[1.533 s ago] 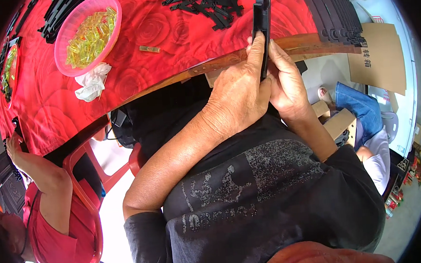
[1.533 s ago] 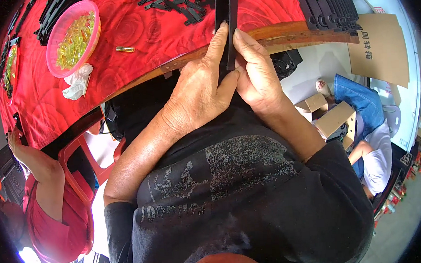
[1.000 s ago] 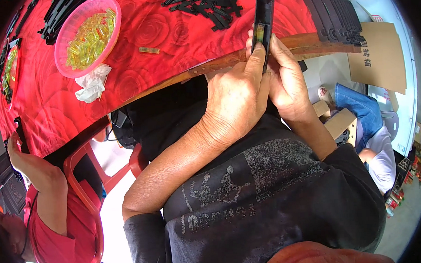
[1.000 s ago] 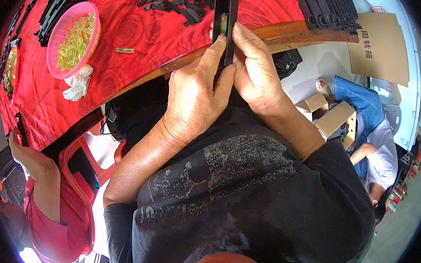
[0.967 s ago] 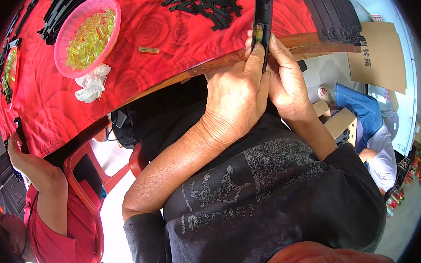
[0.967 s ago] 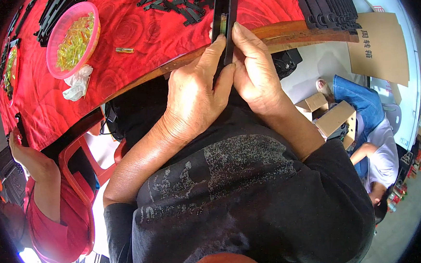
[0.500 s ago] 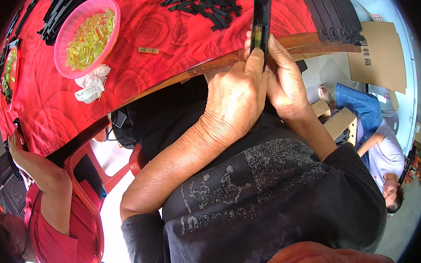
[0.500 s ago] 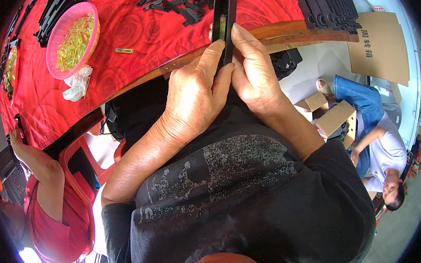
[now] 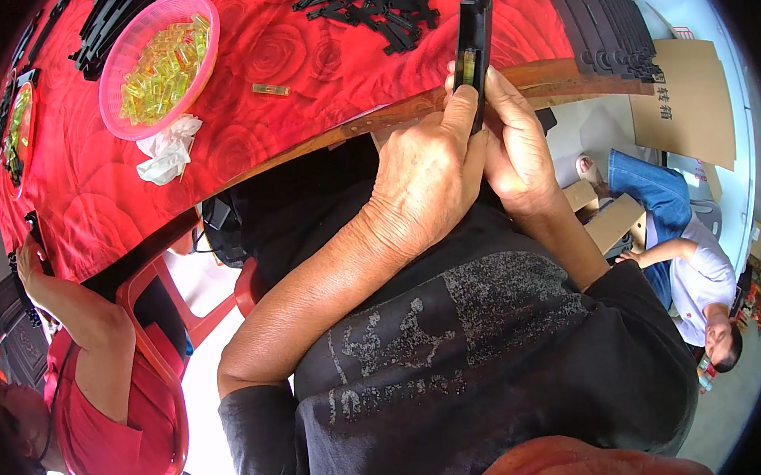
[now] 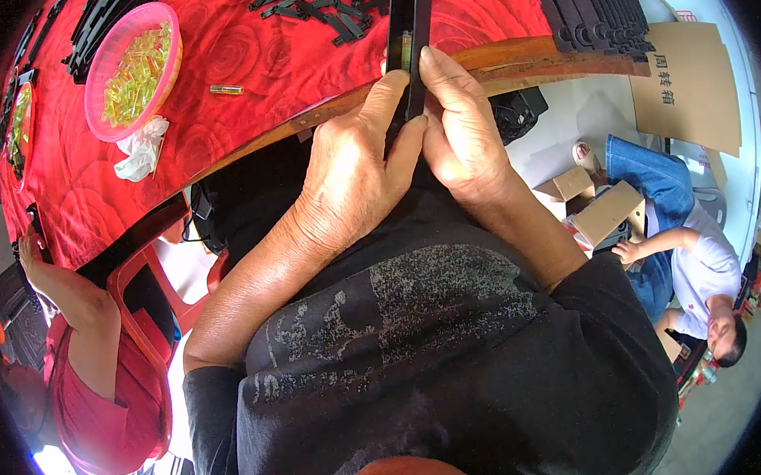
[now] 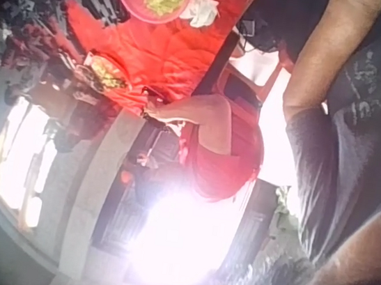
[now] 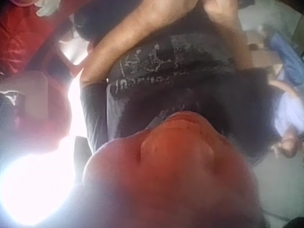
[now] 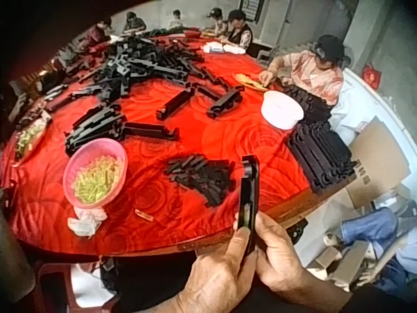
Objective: The person takes a yellow level vial from a bowl, inserts it into a black plastic frame, and presses it into place by hand.
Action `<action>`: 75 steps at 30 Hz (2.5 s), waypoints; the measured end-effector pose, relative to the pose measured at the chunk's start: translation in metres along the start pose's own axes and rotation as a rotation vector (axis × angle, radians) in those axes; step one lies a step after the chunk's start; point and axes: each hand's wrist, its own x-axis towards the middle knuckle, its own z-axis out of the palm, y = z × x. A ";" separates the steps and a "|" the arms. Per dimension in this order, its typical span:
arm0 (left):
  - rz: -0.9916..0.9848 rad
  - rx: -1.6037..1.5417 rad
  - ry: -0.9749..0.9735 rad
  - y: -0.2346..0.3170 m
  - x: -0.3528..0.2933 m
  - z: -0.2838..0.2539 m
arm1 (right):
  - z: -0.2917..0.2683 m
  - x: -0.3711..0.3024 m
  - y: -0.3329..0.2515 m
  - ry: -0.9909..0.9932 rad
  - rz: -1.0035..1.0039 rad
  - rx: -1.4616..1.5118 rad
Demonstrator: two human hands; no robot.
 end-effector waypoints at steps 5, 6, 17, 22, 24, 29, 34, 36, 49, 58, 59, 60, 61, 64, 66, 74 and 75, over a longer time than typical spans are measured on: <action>-0.034 -0.059 -0.006 0.001 0.000 -0.001 | 0.003 -0.001 0.000 0.035 -0.028 -0.005; -0.034 -0.058 -0.006 0.001 0.000 -0.001 | 0.001 -0.001 0.000 -0.006 -0.004 0.025; -0.130 -0.212 0.199 -0.002 0.017 -0.009 | -0.008 0.006 0.001 -0.126 -0.017 0.125; -0.147 -0.083 0.159 -0.008 0.022 -0.005 | 0.002 0.001 0.005 -0.055 -0.013 0.056; -0.118 -0.022 0.196 -0.010 0.024 -0.002 | 0.004 -0.001 0.008 -0.054 -0.021 0.041; -0.080 -0.010 0.169 -0.012 0.022 0.007 | -0.002 0.000 0.013 -0.061 -0.011 0.077; -0.180 -0.067 0.180 -0.014 0.018 0.016 | -0.001 0.001 0.013 -0.078 0.009 0.086; -0.314 -0.236 0.129 -0.013 0.016 0.018 | -0.003 0.002 0.013 -0.081 0.011 0.087; -0.288 -0.390 0.170 -0.018 0.017 0.022 | 0.005 0.000 0.011 -0.063 -0.024 0.040; -0.329 -0.467 0.178 -0.022 0.014 0.028 | 0.000 0.003 0.010 -0.096 0.015 0.040; -0.289 -0.444 0.195 -0.025 0.013 0.031 | -0.001 0.002 0.008 -0.122 0.025 0.054; -0.292 -0.440 0.200 -0.027 0.012 0.032 | -0.001 0.003 0.008 -0.126 0.030 0.055; -0.273 -0.436 0.180 -0.029 0.013 0.033 | -0.002 0.003 0.009 -0.108 0.023 0.043; -0.250 -0.393 0.159 -0.027 0.013 0.028 | -0.005 0.005 0.009 -0.082 0.018 0.046; -0.233 -0.276 0.117 -0.020 0.014 0.019 | -0.002 0.005 0.004 -0.143 0.029 0.050; -0.283 -0.311 0.100 -0.017 0.017 0.013 | -0.012 0.005 0.007 -0.155 0.073 0.086; -0.263 -0.269 0.086 -0.016 0.017 0.012 | -0.009 0.004 0.005 -0.149 0.069 0.091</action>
